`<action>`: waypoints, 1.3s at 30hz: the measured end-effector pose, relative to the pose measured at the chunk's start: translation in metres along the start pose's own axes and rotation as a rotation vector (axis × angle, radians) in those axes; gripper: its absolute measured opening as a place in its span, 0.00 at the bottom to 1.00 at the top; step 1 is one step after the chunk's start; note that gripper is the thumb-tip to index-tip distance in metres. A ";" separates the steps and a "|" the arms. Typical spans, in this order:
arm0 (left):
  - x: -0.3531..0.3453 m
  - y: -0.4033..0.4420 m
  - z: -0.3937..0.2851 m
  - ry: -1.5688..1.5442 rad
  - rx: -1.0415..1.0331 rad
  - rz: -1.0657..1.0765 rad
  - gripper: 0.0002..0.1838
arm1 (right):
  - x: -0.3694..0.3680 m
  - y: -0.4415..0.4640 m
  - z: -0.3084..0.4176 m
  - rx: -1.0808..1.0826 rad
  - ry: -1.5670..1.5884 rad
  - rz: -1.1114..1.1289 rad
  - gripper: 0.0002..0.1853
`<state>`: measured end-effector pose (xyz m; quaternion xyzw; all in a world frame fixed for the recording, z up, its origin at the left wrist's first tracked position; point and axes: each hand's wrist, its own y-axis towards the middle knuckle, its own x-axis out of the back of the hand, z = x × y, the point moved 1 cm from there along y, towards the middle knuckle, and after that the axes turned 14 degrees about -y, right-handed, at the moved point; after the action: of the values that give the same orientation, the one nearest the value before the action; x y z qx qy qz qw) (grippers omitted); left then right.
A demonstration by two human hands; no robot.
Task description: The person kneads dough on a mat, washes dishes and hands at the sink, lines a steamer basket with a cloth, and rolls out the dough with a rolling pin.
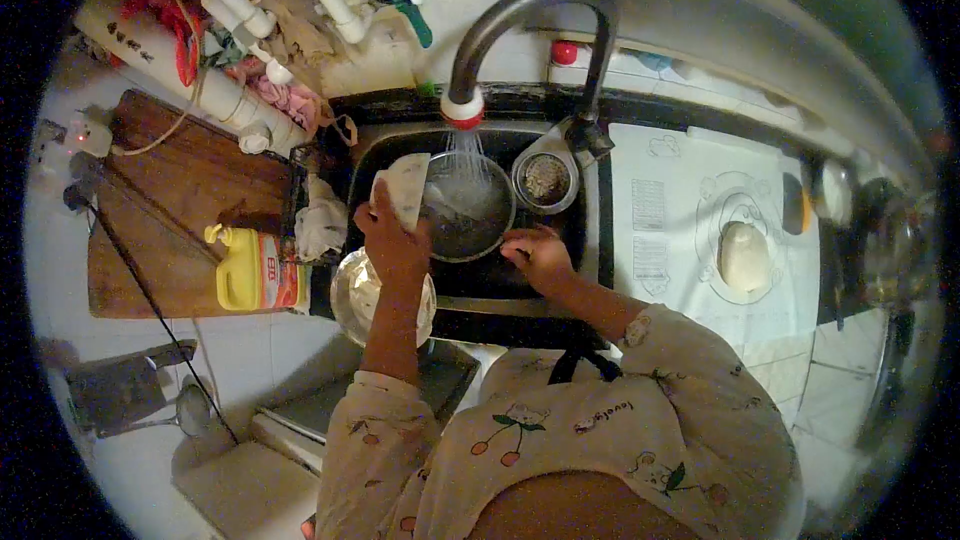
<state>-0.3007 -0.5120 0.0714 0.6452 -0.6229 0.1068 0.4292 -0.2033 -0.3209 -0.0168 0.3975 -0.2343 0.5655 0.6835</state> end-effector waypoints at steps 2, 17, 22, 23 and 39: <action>0.004 -0.001 -0.008 0.043 -0.024 0.014 0.42 | 0.011 0.000 0.010 0.021 0.083 -0.055 0.07; 0.009 -0.064 -0.018 0.053 -0.170 -0.208 0.33 | 0.015 -0.063 0.013 0.318 -0.155 0.086 0.29; -0.011 -0.060 0.010 0.087 -0.131 -0.173 0.27 | 0.043 -0.100 0.013 -0.117 -0.255 0.297 0.29; -0.014 -0.062 0.035 0.063 -0.045 -0.173 0.27 | 0.052 -0.111 0.012 -0.070 -0.130 0.161 0.24; -0.018 -0.170 -0.077 -1.418 0.936 0.093 0.33 | 0.182 -0.468 -0.215 -1.219 0.010 -0.482 0.24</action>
<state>-0.1215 -0.4707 0.0348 0.6443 -0.6618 -0.0587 -0.3787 0.2633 -0.0609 -0.1301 -0.0224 -0.4141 0.1644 0.8950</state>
